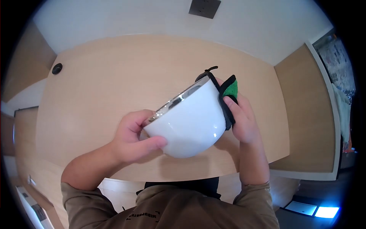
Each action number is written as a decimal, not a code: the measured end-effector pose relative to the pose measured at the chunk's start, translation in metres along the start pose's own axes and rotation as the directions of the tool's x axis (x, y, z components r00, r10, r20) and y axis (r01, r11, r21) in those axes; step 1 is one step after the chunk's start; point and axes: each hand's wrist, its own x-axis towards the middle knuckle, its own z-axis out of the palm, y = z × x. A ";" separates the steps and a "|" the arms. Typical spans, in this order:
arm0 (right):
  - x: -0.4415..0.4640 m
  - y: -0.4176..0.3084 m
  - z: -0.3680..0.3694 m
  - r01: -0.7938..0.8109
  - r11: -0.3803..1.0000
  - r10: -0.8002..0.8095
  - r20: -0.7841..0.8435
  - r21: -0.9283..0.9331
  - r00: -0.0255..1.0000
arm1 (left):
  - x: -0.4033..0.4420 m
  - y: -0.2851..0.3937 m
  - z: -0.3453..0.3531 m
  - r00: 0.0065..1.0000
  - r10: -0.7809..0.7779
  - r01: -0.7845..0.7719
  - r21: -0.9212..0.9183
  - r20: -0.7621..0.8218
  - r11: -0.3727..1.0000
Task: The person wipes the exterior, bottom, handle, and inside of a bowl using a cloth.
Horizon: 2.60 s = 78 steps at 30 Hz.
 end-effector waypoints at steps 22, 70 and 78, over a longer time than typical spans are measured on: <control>0.027 -0.051 0.019 0.156 0.756 -0.051 0.181 -0.635 0.982 | 0.002 -0.003 0.003 0.987 -0.112 0.085 -0.215 -0.115 0.973; 0.035 -0.008 0.014 -0.165 0.986 0.164 0.080 0.004 0.983 | 0.002 -0.014 -0.010 0.991 -0.013 -0.011 -0.173 -0.135 0.985; 0.003 -0.055 0.091 0.421 0.126 -0.497 0.309 -0.898 0.810 | 0.002 -0.013 -0.010 0.983 -0.065 0.045 -0.117 -0.171 0.992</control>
